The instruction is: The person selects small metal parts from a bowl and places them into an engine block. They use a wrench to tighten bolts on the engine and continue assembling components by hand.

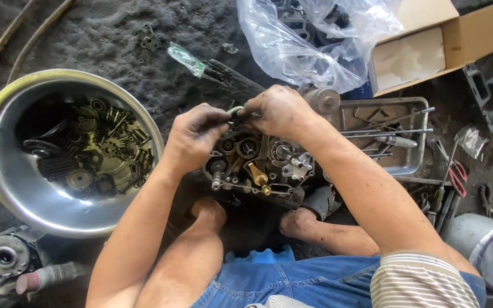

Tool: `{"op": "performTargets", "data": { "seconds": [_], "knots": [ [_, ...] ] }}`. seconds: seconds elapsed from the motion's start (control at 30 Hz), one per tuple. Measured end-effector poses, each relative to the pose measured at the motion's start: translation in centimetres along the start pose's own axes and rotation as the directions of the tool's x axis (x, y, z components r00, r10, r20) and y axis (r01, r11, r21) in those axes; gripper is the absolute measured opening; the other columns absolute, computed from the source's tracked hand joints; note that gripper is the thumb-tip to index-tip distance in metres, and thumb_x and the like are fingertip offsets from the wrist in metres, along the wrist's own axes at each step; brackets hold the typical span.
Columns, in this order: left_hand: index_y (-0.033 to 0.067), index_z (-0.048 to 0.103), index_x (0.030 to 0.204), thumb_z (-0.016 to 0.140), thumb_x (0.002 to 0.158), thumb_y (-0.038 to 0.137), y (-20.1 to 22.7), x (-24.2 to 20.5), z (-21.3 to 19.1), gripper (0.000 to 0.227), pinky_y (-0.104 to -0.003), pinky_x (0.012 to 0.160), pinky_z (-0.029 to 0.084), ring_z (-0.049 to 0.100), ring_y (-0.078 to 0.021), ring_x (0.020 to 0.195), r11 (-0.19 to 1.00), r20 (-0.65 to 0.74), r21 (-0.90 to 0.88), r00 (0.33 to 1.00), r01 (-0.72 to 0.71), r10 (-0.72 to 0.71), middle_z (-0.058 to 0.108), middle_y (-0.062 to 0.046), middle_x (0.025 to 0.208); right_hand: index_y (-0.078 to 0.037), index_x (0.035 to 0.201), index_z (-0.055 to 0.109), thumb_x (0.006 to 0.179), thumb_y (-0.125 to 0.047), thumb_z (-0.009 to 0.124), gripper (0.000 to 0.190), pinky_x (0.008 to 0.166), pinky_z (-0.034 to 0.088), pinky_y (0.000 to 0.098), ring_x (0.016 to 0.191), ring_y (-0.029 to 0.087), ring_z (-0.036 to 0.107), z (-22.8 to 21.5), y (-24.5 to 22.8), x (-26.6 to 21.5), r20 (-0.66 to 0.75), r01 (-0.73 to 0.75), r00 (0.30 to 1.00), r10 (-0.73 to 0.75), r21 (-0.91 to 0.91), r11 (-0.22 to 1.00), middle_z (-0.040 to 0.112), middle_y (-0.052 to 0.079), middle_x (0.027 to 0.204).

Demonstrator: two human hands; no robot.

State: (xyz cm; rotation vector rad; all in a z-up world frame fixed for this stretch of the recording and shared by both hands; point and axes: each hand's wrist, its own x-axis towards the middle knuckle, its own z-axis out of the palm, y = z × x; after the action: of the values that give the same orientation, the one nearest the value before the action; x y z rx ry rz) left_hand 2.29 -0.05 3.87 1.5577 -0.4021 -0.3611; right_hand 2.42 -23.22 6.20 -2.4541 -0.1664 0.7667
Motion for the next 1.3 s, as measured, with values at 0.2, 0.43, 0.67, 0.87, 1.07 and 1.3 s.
{"op": "performTargets", "data": {
  "seconds": [0.2, 0.43, 0.67, 0.87, 1.07, 1.3],
  "knots": [
    [0.0064, 0.074, 0.104, 0.078, 0.085, 0.002, -2.1, 0.0, 1.5, 0.020, -0.042, 0.068, 0.059, 0.070, -0.0319, 0.077, 0.773, 0.156, 0.522, 0.931, -0.360, 0.329, 0.069, -0.010, 0.086, -0.036, 0.103, 0.079, 0.085, -0.033, 0.074, 0.019, 0.087, 0.060, 0.0514, 0.098, 0.035, 0.075, 0.2, 0.0, -0.1, -0.011, -0.017, 1.000, 0.017, -0.043, 0.999, 0.079, -0.001, 0.095],
    [0.0064, 0.073, 0.095, 0.075, 0.094, 0.014, -3.5, 0.6, 1.6, 0.008, -0.040, 0.065, 0.055, 0.065, -0.0306, 0.075, 0.529, 0.230, 0.677, 0.830, -0.512, 0.508, 0.065, -0.010, 0.090, -0.038, 0.104, 0.080, 0.083, -0.031, 0.075, 0.022, 0.086, 0.060, 0.0501, 0.098, 0.033, 0.075, 0.1, 0.2, 0.1, -0.008, -0.022, 1.000, 0.022, -0.019, 1.000, 0.080, -0.002, 0.097],
    [0.0064, 0.068, 0.086, 0.069, 0.091, 0.010, -5.5, 1.0, 2.3, 0.006, -0.038, 0.058, 0.049, 0.062, -0.0289, 0.069, 0.284, 0.389, 0.778, 0.785, -0.560, 0.483, 0.056, -0.008, 0.081, -0.043, 0.105, 0.078, 0.082, -0.033, 0.077, 0.025, 0.089, 0.061, 0.0474, 0.100, 0.030, 0.075, 0.7, 0.4, 0.2, 0.002, -0.052, 0.999, 0.052, -0.007, 0.999, 0.079, -0.009, 0.098],
    [0.0054, 0.069, 0.085, 0.082, 0.081, 0.012, -3.1, 0.8, 2.6, 0.015, -0.043, 0.055, 0.052, 0.064, -0.0333, 0.068, 0.549, 0.186, 0.743, 0.906, -0.383, 0.380, 0.056, -0.009, 0.082, -0.037, 0.102, 0.080, 0.082, -0.024, 0.076, 0.025, 0.090, 0.059, 0.0494, 0.102, 0.033, 0.074, -0.1, -0.6, -0.2, 0.004, -0.076, 0.997, 0.076, 0.037, 0.996, 0.080, -0.006, 0.096],
    [0.0130, 0.069, 0.087, 0.079, 0.088, 0.019, -3.8, 0.3, 2.6, 0.012, -0.038, 0.060, 0.055, 0.066, -0.0271, 0.075, 0.539, 0.172, 0.737, 0.885, -0.408, 0.434, 0.058, -0.003, 0.087, -0.038, 0.101, 0.081, 0.082, -0.025, 0.077, 0.023, 0.090, 0.059, 0.0491, 0.103, 0.032, 0.074, -0.2, -0.6, -0.1, 0.008, -0.096, 0.995, 0.096, 0.044, 0.994, 0.080, -0.007, 0.096],
    [0.0151, 0.074, 0.089, 0.081, 0.086, 0.019, -2.6, 0.3, 1.9, 0.008, -0.038, 0.060, 0.056, 0.068, -0.0266, 0.077, 0.612, 0.173, 0.681, 0.901, -0.401, 0.398, 0.062, -0.001, 0.091, -0.037, 0.098, 0.080, 0.082, -0.029, 0.077, 0.019, 0.090, 0.059, 0.0485, 0.102, 0.032, 0.073, -0.4, -0.5, 0.2, 0.009, -0.088, 0.996, 0.088, 0.038, 0.995, 0.080, -0.004, 0.096]
  ]
}}
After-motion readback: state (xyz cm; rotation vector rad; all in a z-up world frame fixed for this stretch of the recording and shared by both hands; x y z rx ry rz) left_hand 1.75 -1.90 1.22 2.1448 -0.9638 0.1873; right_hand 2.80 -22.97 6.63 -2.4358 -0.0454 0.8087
